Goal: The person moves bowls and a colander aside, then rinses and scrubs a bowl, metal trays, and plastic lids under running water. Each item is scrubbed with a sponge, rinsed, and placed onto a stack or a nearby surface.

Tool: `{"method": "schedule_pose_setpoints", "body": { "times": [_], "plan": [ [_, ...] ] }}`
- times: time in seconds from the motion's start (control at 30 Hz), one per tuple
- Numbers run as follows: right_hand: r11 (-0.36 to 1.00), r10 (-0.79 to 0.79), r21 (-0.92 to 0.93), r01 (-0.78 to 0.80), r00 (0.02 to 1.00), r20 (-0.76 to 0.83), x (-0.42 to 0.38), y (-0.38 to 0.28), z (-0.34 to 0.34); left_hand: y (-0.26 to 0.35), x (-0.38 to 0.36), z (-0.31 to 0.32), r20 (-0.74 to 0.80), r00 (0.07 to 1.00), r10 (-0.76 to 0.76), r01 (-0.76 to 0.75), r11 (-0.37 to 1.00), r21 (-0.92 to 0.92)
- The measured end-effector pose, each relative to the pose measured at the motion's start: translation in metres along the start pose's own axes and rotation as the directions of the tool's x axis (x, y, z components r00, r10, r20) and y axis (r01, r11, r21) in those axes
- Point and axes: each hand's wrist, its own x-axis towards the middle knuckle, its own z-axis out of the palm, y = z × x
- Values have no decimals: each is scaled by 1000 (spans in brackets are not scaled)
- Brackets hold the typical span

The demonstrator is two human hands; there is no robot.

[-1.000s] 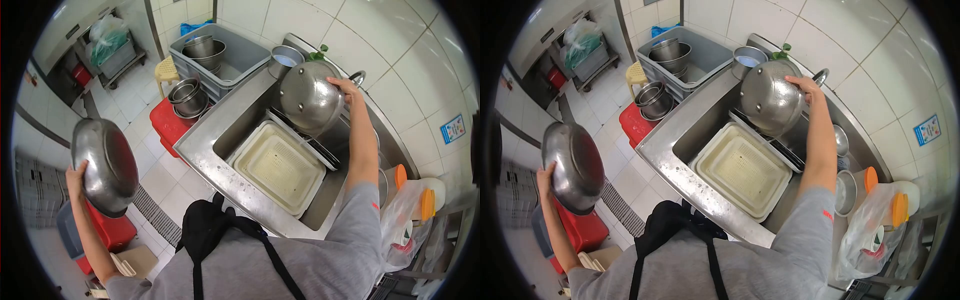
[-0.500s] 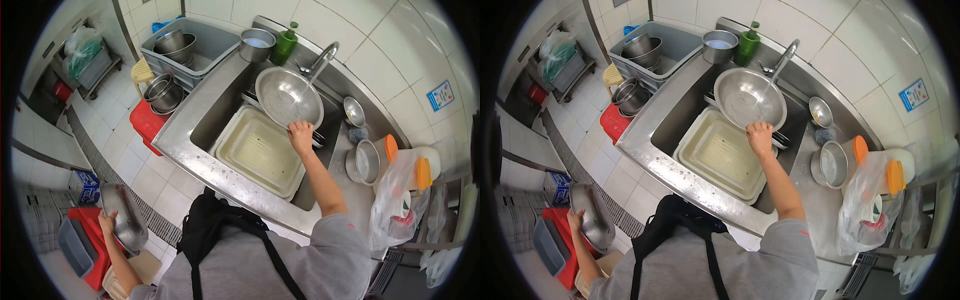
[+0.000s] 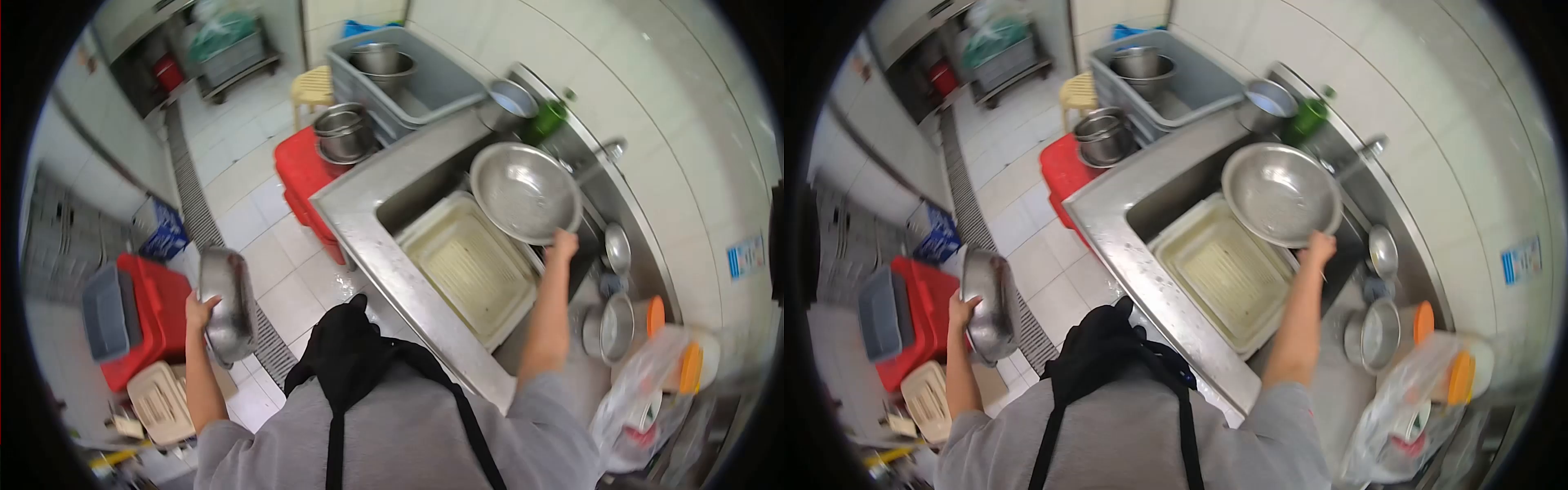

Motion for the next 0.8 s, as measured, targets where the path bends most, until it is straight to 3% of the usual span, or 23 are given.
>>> {"method": "schedule_pose_setpoints", "body": {
  "times": [0.03,0.07,0.1,0.13,0.2,0.23,0.27,0.3,0.33,0.37,0.4,0.5,0.57,0.6,0.67,0.7,0.77,0.8],
  "plan": [
    [812,-282,-503,298,953,109,36,-9,-8,-2,-6,4,-9,1000,22,-21,999,40],
    [984,-161,-78,160,987,-12,67,-14,3,-18,-6,8,-25,999,37,-34,993,110],
    [914,-221,-311,261,962,160,95,-45,-5,-33,-7,5,-33,998,47,-40,981,189],
    [961,-227,-103,258,943,242,95,-76,-8,-20,-20,1,-21,1000,10,-4,964,266],
    [924,-267,-178,337,906,329,118,-122,-3,4,-39,7,16,998,-66,56,934,352],
    [836,-303,-297,461,839,451,145,-132,3,2,-44,9,38,994,-99,78,928,365],
    [427,-454,-500,753,657,602,194,-128,18,1,-47,11,41,995,-93,65,891,449],
    [43,-380,-629,776,595,708,203,-143,30,0,-54,10,41,994,-97,61,845,532],
    [342,-409,-647,681,728,550,194,-155,39,3,-64,4,48,991,-129,80,826,558],
    [571,-388,-490,659,742,547,164,-175,43,7,-70,2,62,986,-154,90,810,579],
    [597,-388,-381,705,670,633,165,-182,56,11,-77,1,30,982,-185,135,807,575],
    [242,-672,-361,901,423,608,23,-255,53,22,-90,1,94,959,-266,153,770,620],
    [256,-766,-229,939,341,545,-79,-284,37,27,-96,4,154,967,-204,55,753,656],
    [250,-764,-229,941,337,550,-111,-287,36,34,-100,5,158,964,-212,60,757,651],
    [-19,-692,-170,985,109,713,-149,-284,31,37,-107,8,170,971,-168,18,762,647],
    [-23,-686,-171,985,109,719,-148,-278,30,37,-108,9,166,980,-109,-23,767,641],
    [-431,-655,-159,888,-187,732,-140,-270,34,35,-108,10,178,980,-87,-47,771,635],
    [-321,-650,-178,930,-80,756,-138,-276,33,34,-109,11,186,981,-59,-74,769,635]
  ]
}}
